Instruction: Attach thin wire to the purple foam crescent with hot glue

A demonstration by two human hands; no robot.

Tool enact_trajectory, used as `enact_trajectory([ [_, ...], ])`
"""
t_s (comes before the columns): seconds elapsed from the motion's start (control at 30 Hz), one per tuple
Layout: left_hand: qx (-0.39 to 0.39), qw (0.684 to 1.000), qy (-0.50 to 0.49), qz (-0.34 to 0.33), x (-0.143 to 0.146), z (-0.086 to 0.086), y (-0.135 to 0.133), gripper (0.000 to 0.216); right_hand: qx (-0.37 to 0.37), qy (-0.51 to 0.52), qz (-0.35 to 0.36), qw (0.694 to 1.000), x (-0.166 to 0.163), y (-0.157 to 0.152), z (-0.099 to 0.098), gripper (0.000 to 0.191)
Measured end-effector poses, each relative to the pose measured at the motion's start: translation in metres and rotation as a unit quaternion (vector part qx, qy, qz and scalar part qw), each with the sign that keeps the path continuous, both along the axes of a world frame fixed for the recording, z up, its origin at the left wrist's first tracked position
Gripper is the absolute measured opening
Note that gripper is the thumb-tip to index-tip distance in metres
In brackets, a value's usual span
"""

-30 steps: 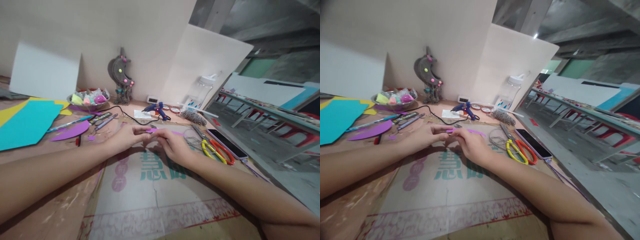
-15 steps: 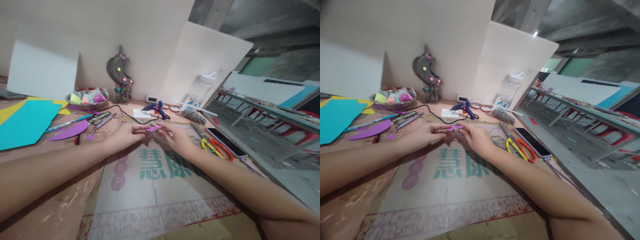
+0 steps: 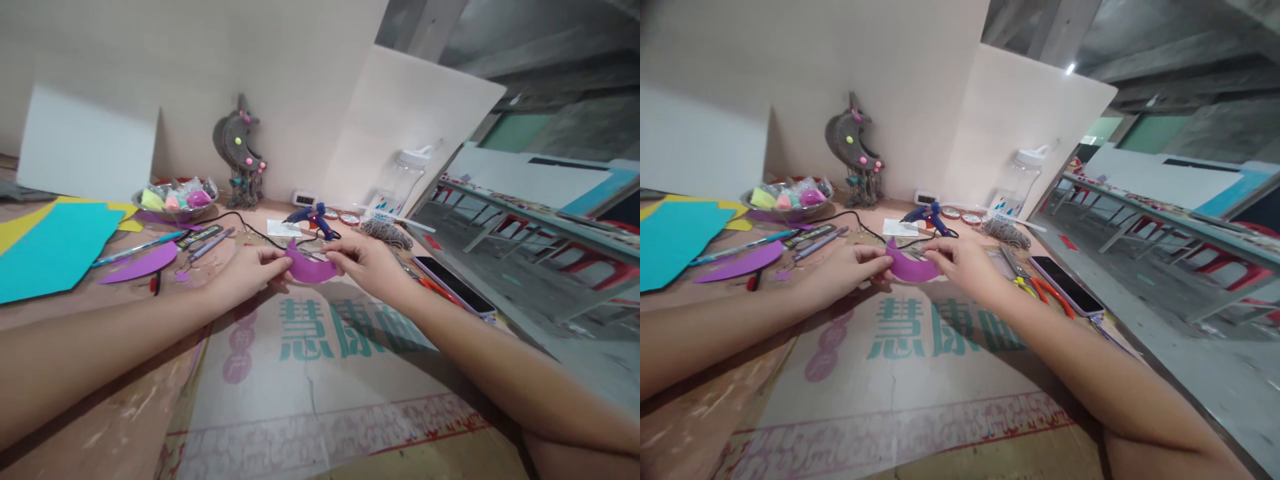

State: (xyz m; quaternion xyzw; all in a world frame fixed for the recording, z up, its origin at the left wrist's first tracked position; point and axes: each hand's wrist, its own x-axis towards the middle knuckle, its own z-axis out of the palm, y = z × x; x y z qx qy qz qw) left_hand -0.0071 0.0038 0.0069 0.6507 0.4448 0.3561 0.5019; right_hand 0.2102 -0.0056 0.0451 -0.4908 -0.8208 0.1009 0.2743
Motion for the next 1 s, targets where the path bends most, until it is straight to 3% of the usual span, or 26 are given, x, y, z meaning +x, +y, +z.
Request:
enact_trajectory([
  [0.23,0.027,0.999,0.038,-0.012,-0.001,0.001,-0.001,0.028,-0.02,-0.03,-0.003,0.999,0.022,0.012,0.024,0.025],
  [0.53,0.028,0.997,0.041,-0.052,-0.001,0.002,-0.001,0.029,-0.123,-0.024,0.002,0.992,0.06,0.044,0.019,0.035],
  [0.63,0.031,0.997,0.043,-0.062,-0.001,0.003,-0.001,0.028,-0.095,-0.021,-0.034,0.995,0.064,0.052,0.007,0.031],
  [0.77,0.024,0.997,0.046,-0.066,0.0,0.001,0.0,0.026,0.014,0.024,-0.069,0.997,0.047,0.045,-0.005,0.029],
  [0.83,0.018,0.997,0.046,-0.061,0.0,0.0,0.0,0.026,-0.047,0.101,-0.026,0.993,0.03,0.035,-0.009,0.034],
  [0.93,0.035,0.996,0.066,-0.058,-0.001,-0.001,0.0,0.025,-0.192,0.237,0.081,0.949,0.002,0.019,-0.02,0.045],
  [1.0,0.063,0.992,0.084,-0.069,-0.001,-0.002,-0.001,0.024,-0.236,0.286,0.118,0.921,-0.012,0.014,-0.029,0.049],
])
